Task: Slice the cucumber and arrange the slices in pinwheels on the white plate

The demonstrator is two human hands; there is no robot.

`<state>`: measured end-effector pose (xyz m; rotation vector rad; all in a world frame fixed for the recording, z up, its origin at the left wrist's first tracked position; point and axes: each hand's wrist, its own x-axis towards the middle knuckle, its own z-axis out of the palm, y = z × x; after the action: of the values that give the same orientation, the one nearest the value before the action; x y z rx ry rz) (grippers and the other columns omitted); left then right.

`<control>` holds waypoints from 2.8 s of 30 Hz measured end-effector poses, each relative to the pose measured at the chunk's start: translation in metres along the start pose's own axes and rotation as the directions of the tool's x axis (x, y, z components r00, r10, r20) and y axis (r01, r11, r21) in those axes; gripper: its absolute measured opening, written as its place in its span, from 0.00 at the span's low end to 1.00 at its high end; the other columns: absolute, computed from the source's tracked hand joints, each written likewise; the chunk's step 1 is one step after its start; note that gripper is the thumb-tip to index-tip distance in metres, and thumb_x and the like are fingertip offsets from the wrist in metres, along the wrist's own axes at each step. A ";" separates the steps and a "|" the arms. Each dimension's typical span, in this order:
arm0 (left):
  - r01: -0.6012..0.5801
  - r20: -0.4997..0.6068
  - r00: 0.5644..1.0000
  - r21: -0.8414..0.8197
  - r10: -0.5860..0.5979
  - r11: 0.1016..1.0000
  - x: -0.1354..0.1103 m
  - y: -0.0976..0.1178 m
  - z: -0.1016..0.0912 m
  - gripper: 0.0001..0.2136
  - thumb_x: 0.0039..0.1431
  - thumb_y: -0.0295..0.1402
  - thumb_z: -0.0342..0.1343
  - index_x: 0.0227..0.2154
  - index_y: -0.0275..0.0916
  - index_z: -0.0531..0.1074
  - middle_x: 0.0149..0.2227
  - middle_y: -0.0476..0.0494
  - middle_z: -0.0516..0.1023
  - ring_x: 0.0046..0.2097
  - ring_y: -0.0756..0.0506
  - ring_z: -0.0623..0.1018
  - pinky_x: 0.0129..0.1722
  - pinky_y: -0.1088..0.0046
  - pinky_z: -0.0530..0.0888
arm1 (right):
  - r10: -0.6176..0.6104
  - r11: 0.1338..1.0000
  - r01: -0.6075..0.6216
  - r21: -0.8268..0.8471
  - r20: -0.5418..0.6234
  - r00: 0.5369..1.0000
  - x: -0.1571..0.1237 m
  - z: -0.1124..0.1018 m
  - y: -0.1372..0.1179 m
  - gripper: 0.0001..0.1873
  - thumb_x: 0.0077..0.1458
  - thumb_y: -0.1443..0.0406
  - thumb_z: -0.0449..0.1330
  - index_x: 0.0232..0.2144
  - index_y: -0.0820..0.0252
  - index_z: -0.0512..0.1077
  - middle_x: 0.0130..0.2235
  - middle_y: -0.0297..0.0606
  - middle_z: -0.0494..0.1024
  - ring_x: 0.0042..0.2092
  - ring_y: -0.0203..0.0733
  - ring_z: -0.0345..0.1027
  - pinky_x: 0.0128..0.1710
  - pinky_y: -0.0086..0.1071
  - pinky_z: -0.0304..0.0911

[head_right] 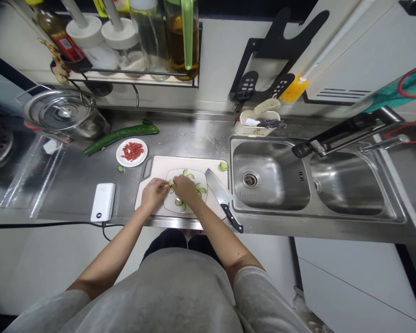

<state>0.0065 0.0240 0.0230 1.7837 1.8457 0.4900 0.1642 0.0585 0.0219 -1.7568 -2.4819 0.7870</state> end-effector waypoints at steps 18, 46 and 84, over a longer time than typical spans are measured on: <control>-0.053 -0.002 0.999 -0.040 0.053 0.998 0.001 -0.004 0.006 0.11 0.58 0.37 0.55 0.41 0.45 0.78 0.45 0.45 0.71 0.37 0.49 0.75 0.40 0.72 0.72 | 0.098 0.994 -0.099 0.042 0.039 0.994 0.006 -0.005 -0.007 0.10 0.63 0.63 0.49 0.39 0.59 0.70 0.41 0.40 0.74 0.41 0.41 0.66 0.34 0.30 0.54; -0.062 0.013 0.998 -0.004 0.062 0.998 0.003 -0.009 0.008 0.10 0.57 0.37 0.55 0.39 0.46 0.79 0.46 0.45 0.71 0.42 0.47 0.74 0.41 0.71 0.72 | 0.145 0.985 -0.152 0.088 0.072 0.987 0.013 -0.020 0.003 0.08 0.59 0.64 0.53 0.37 0.58 0.72 0.39 0.39 0.77 0.41 0.42 0.68 0.33 0.29 0.56; -0.045 -0.016 0.999 -0.055 0.044 0.997 0.002 -0.004 0.009 0.10 0.57 0.37 0.55 0.38 0.44 0.79 0.46 0.45 0.71 0.38 0.48 0.74 0.40 0.70 0.72 | 0.121 0.991 -0.126 0.052 0.088 0.989 0.015 -0.007 -0.003 0.11 0.60 0.66 0.50 0.38 0.60 0.72 0.39 0.41 0.77 0.40 0.43 0.68 0.32 0.30 0.55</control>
<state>0.0088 0.0246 0.0130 1.7919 1.7884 0.5675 0.1582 0.0739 0.0247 -1.9121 -2.3929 0.9497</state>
